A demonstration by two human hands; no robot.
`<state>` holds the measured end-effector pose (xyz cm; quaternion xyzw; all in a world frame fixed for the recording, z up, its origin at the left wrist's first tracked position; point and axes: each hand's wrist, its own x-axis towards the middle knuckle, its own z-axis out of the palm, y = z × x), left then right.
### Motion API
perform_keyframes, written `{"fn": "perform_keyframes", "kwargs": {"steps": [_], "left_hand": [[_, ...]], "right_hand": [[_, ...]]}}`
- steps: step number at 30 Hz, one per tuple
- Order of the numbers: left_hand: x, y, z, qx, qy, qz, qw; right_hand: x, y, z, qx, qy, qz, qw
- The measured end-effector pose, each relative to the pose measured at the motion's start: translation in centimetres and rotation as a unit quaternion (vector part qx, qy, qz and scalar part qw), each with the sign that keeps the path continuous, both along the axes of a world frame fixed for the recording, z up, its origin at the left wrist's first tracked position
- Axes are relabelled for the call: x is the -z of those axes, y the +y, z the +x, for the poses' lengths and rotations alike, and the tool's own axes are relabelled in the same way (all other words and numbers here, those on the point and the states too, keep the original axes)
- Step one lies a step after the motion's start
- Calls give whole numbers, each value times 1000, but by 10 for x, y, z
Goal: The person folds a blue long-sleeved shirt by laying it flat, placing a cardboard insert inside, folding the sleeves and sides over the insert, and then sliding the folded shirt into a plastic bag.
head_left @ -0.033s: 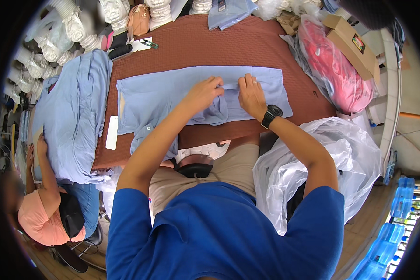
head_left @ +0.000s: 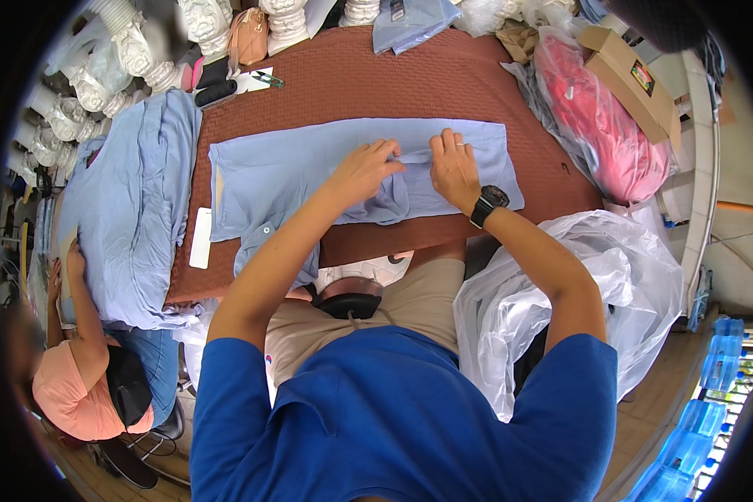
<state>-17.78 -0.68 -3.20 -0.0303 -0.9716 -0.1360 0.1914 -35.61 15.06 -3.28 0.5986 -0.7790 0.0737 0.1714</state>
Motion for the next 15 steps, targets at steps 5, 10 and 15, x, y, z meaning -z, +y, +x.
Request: {"fn": "perform_keyframes", "kwargs": {"steps": [5, 10, 15], "left_hand": [[12, 6, 0, -4, 20, -28, 999], [19, 1, -12, -49, 25, -71, 996], [25, 7, -12, -117, 133, -22, 984]], "right_hand": [[-1, 21, -13, 91, 129, 49, 986], [15, 42, -63, 153, 68, 161, 973], [1, 58, -79, 173, 30, 173, 969]]}}
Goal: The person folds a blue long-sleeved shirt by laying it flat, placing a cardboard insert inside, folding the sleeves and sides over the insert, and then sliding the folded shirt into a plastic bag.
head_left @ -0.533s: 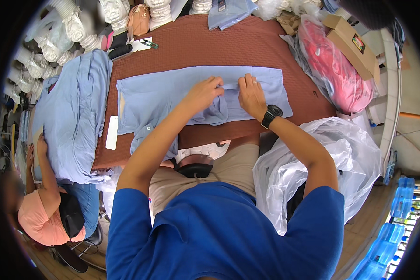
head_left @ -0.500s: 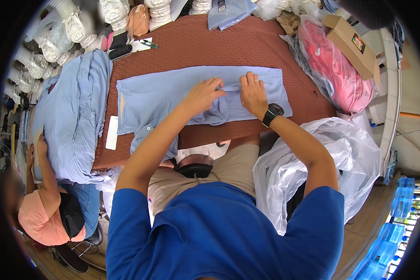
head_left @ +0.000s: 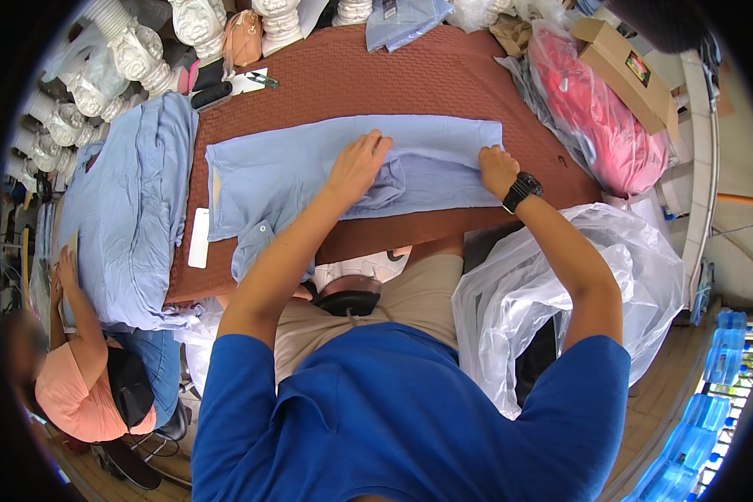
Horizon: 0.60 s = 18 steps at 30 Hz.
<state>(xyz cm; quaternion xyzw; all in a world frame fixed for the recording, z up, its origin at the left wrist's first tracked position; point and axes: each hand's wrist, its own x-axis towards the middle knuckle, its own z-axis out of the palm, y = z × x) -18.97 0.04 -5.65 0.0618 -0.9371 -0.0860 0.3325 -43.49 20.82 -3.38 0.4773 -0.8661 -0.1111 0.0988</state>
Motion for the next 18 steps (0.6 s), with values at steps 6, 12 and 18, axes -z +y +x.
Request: {"fn": "perform_keyframes", "kwargs": {"steps": [6, 12, 18], "left_hand": [[12, 3, 10, -33, -24, 25, 999], [-7, 21, 33, 45, -100, 86, 990], [-4, 22, 33, 37, -127, 11, 991]], "right_hand": [[-8, 8, 7, -19, 107, 30, 994], [-3, 34, -2, -14, 6, 107, 994], [-12, -24, -9, 13, 0, -47, 999]]}}
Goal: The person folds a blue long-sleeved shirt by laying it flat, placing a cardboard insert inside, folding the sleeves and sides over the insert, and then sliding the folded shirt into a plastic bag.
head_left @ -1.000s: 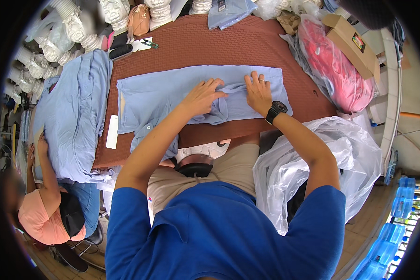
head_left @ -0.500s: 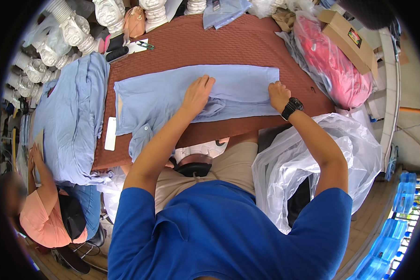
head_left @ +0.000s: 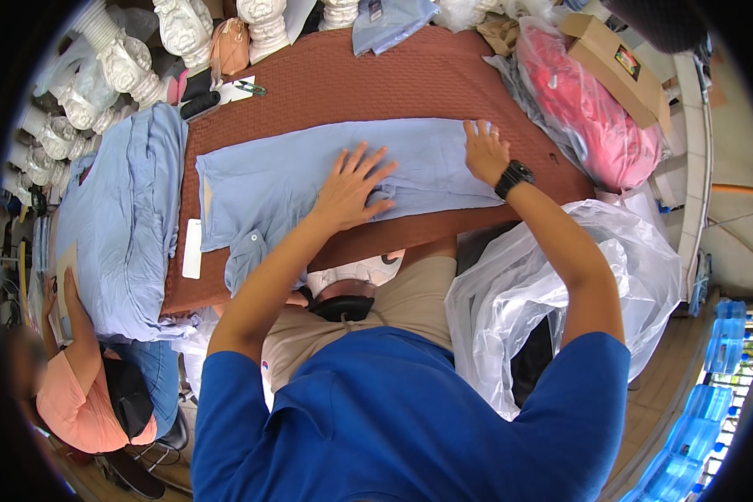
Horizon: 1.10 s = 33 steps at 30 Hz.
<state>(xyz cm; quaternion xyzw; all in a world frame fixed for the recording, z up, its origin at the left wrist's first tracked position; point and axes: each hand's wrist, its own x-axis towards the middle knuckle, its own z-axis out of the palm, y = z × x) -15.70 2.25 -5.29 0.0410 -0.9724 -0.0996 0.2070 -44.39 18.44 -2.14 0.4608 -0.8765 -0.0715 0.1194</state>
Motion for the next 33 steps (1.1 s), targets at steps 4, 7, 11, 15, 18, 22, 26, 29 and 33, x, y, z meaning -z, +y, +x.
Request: {"fn": "perform_keyframes", "kwargs": {"steps": [4, 7, 11, 15, 18, 22, 26, 29, 33], "left_hand": [[15, 7, -15, -8, -1, -9, 1000], [15, 9, -16, -6, -9, -15, 1000], [23, 8, -12, 0, -9, -33, 999], [15, 12, -17, 18, -16, 14, 1000], [3, -4, -12, 6, -11, 77, 997], [6, -41, -3, -82, -6, 39, 996], [19, -42, -5, -123, -38, -21, 991], [23, -37, -7, -130, -43, -29, 990], [23, -42, 2, -144, -51, -26, 988]], "right_hand": [[33, -18, -48, 136, -72, -168, 974], [40, -20, -77, 199, -146, -237, 940], [48, -13, -100, 142, -213, -331, 908], [57, 3, -114, 115, -179, -372, 903], [56, -14, -84, 135, 31, -314, 939], [56, -33, -9, -22, -67, -234, 970], [66, -38, 14, -13, -92, -216, 972], [67, -36, 15, 90, -124, -178, 972], [64, -42, 17, 81, -169, -154, 970]]}}
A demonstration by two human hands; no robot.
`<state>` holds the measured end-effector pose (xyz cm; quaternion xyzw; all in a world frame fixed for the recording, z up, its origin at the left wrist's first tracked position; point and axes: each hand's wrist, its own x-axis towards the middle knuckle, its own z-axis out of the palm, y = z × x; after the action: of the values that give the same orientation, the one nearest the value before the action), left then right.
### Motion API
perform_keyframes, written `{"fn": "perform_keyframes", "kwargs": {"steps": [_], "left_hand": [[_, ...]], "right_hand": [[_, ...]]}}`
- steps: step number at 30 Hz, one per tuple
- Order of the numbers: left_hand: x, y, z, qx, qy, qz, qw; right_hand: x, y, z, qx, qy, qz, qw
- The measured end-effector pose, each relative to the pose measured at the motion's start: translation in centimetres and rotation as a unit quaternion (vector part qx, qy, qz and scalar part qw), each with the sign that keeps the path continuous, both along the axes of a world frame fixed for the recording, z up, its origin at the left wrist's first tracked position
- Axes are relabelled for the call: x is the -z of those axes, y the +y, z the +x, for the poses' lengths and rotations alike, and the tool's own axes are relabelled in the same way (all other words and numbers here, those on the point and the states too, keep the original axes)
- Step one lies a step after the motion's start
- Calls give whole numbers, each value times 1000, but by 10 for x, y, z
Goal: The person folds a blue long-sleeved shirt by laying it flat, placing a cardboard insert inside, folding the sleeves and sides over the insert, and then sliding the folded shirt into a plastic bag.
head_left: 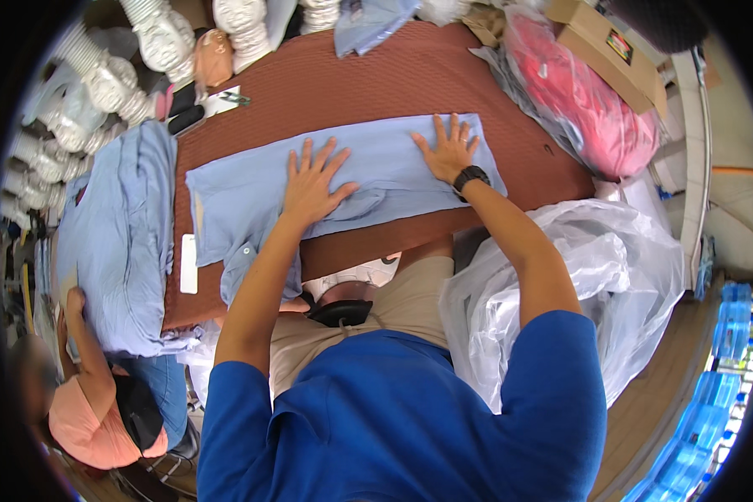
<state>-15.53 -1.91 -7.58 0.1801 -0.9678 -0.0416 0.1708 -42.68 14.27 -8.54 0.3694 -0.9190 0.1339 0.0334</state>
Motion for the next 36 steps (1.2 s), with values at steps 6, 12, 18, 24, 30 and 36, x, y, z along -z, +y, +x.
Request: {"fn": "perform_keyframes", "kwargs": {"steps": [6, 12, 18, 24, 30, 36], "left_hand": [[-13, -62, 50, -30, 103, 106, 989], [23, -128, 170, -230, -4, -3, 973], [4, -151, 178, -235, 172, 69, 954], [10, -171, 180, -91, 89, 1, 992], [27, -159, 184, -182, -16, -54, 982], [-35, -127, 166, -33, 119, 283, 951]], "right_hand": [[-1, 28, -22, 26, 53, 30, 998], [6, 20, -15, 27, 49, 64, 996], [-9, 6, -16, 47, 110, 57, 991], [-35, -79, 129, -287, 138, -70, 945], [1, -76, 156, -283, 89, -62, 953], [-62, -71, 256, -483, 28, -230, 844]]}}
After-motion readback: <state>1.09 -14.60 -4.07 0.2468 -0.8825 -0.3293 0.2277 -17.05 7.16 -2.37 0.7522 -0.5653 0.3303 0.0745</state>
